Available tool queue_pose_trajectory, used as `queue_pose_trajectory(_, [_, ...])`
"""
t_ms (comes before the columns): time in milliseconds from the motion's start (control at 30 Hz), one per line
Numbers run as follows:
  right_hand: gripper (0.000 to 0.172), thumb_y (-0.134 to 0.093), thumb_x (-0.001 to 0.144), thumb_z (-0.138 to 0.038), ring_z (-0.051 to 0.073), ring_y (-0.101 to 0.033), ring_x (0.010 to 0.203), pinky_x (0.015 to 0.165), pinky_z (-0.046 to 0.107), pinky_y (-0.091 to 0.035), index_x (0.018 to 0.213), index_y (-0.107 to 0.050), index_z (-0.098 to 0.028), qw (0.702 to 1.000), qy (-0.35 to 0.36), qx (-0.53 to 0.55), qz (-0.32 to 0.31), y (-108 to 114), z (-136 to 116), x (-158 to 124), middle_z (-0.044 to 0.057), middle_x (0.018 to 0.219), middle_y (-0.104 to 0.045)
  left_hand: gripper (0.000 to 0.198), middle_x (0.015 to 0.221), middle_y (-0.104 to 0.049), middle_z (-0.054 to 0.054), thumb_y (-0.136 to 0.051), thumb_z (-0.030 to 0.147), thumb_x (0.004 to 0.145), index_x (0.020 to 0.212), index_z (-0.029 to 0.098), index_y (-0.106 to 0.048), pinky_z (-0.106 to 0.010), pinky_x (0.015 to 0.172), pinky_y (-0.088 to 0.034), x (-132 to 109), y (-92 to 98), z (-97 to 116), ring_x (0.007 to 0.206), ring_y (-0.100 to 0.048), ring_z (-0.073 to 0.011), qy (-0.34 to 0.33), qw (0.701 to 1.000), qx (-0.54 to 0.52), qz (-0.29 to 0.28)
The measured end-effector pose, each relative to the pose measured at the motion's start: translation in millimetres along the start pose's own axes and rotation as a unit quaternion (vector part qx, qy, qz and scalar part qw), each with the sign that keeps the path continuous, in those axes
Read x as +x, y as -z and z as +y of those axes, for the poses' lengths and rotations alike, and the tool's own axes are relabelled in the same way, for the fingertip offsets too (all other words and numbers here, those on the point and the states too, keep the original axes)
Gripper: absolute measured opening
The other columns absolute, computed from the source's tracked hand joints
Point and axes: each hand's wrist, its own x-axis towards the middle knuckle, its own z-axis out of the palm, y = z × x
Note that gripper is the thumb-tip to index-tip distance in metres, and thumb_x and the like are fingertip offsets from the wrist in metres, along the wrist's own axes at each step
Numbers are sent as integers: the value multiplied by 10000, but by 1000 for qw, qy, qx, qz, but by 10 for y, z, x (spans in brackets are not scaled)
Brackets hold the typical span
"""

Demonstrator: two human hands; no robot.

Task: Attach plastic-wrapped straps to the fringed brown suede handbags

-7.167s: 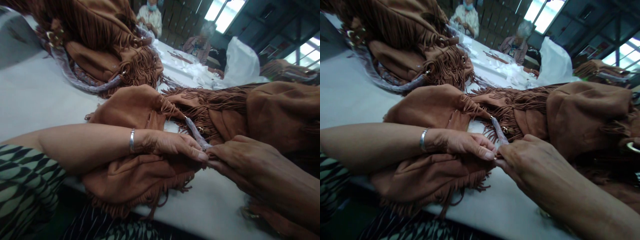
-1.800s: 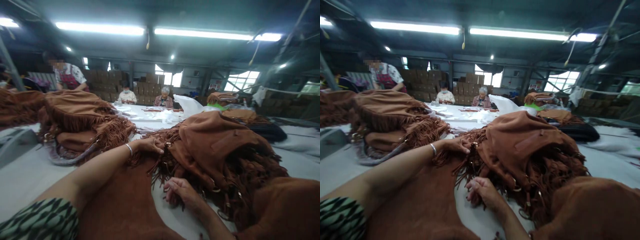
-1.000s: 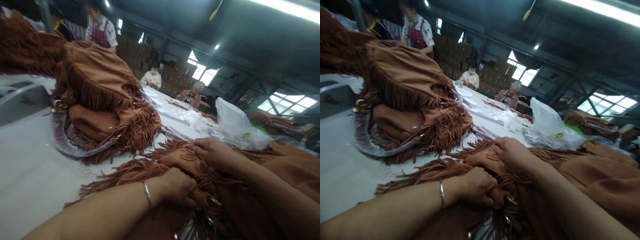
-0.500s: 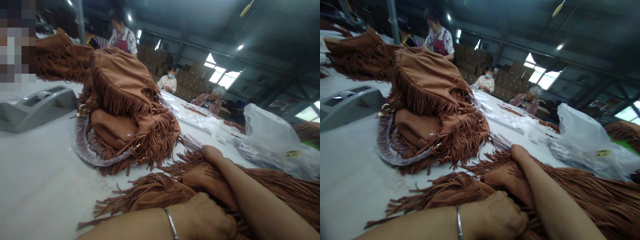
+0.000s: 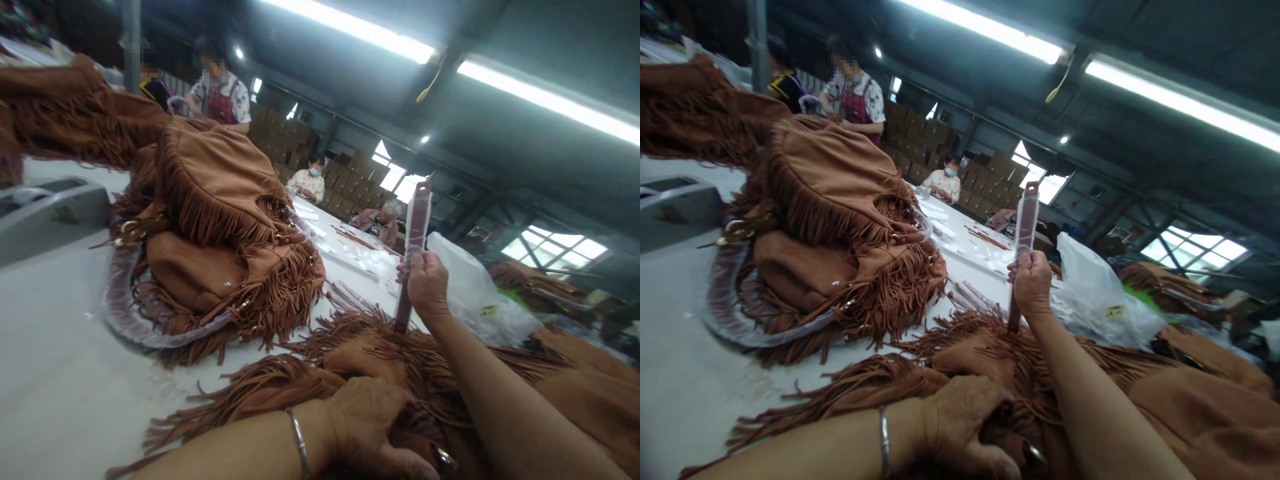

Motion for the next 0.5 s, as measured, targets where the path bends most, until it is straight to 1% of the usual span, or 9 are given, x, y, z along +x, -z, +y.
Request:
queue_pose_trajectory(133, [243, -358, 898, -370, 147, -543, 543, 538, 268, -416, 814, -500, -192, 995, 80, -38, 41, 650, -657, -133, 33, 675, -620, 455, 689, -621, -16, -453, 579, 838, 808, 177, -664, -226, 595, -386, 39, 21, 60, 622, -535, -126, 7, 997, -57, 57])
queue_pose_trajectory(200, [179, -430, 859, -342, 166, -527, 551, 553, 283, -379, 817, -526, -197, 987, 117, -104, 23, 954, -881, -344, 38, 646, -609, 429, 685, -603, -11, -457, 528, 857, 772, 153, -648, -219, 607, -380, 86, 92, 143, 631, -518, -113, 11, 983, -122, 136])
queue_pose_trajectory(233, [164, -441, 850, -334, 170, -514, 545, 557, 291, -359, 830, -537, -203, 977, 134, -167, -4, 1092, -954, -490, 35, 635, -602, 432, 692, -596, -12, -456, 524, 861, 764, 144, -636, -221, 619, -385, 107, 152, 212, 646, -518, -114, 13, 968, -170, 182])
queue_pose_trajectory(267, [165, -445, 847, -343, 173, -504, 538, 553, 296, -344, 840, -543, -211, 968, 134, -211, -33, 1220, -1000, -659, 31, 624, -592, 440, 705, -594, -15, -458, 534, 860, 768, 137, -626, -225, 636, -394, 121, 226, 299, 667, -522, -118, 16, 947, -229, 225])
queue_pose_trajectory(333, [212, -417, 861, -381, 168, -494, 528, 532, 286, -343, 767, -520, -221, 969, 79, -190, -137, 1444, -1029, -1047, 17, 594, -553, 471, 780, -613, -34, -451, 571, 854, 860, 129, -614, -238, 681, -422, 125, 398, 516, 742, -551, -137, 18, 879, -383, 283])
queue_pose_trajectory(367, [265, -407, 868, -420, 159, -483, 517, 514, 275, -349, 720, -502, -221, 971, 28, -145, -186, 1541, -1022, -1255, 10, 581, -534, 505, 836, -627, -49, -434, 597, 853, 937, 128, -601, -246, 695, -436, 113, 483, 636, 781, -567, -148, 11, 837, -467, 284])
queue_pose_trajectory(433, [348, -412, 857, -513, 128, -419, 451, 452, 251, -332, 686, -483, -219, 963, -102, -47, -246, 1706, -991, -1672, -15, 542, -484, 583, 927, -641, -76, -368, 647, 859, 1060, 136, -561, -257, 703, -458, 63, 618, 865, 829, -592, -161, -17, 750, -614, 245])
queue_pose_trajectory(467, [380, -426, 843, -558, 114, -389, 428, 427, 239, -316, 688, -483, -216, 951, -166, -4, -261, 1775, -977, -1871, -26, 533, -469, 589, 928, -648, -83, -358, 653, 860, 1068, 138, -553, -260, 703, -465, 28, 659, 964, 818, -603, -160, -28, 715, -661, 224])
queue_pose_trajectory(500, [405, -447, 824, -595, 101, -367, 414, 409, 228, -297, 702, -490, -211, 938, -216, 29, -269, 1834, -967, -2057, -33, 529, -466, 573, 907, -656, -86, -375, 646, 859, 1056, 138, -553, -265, 697, -471, -10, 677, 1051, 793, -613, -159, -33, 693, -691, 204])
